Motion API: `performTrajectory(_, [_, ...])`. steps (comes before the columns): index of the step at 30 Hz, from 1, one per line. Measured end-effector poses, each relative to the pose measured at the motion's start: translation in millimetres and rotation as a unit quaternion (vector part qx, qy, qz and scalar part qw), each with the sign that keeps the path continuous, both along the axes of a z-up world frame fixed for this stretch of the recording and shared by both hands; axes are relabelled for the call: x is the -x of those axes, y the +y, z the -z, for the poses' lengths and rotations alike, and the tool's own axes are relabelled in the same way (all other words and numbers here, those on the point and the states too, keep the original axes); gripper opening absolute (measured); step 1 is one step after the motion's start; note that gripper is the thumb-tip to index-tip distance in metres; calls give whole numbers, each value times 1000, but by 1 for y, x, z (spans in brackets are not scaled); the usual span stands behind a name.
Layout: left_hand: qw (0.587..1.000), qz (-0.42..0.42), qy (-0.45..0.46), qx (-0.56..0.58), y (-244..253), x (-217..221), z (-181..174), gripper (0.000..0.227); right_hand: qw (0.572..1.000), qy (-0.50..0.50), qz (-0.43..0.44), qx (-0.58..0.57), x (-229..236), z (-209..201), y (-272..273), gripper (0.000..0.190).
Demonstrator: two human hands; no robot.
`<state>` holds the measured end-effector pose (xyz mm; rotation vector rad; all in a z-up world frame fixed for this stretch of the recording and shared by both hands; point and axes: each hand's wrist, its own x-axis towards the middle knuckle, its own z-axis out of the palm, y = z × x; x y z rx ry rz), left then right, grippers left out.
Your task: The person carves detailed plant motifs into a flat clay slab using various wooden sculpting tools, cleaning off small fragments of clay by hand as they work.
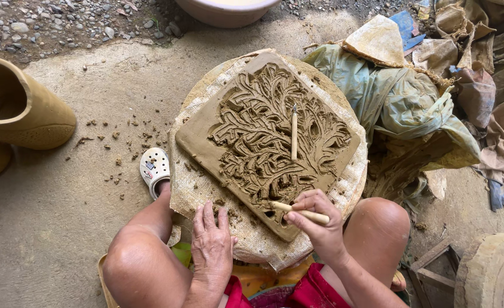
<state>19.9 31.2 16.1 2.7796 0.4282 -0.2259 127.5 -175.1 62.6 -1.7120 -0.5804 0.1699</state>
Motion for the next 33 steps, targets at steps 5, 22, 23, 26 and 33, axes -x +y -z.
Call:
performTrajectory(5, [1000,3,-9,2,-1,1,-7,91,984,-127,82,93,22,9,6,10])
performTrajectory(22, [1000,-7,-18,14,-8,3,-3,91,969,-161,66,174,23,3,18,10])
performTrajectory(23, [1000,-7,-21,13,-9,4,-3,91,970,-157,66,174,23,3,18,10])
performTrajectory(26, [1000,-8,-23,9,-10,4,-4,91,971,-151,64,174,24,3,19,10])
performTrajectory(33, [1000,-3,-28,-5,-15,3,-1,94,974,-142,33,172,17,6,13,10])
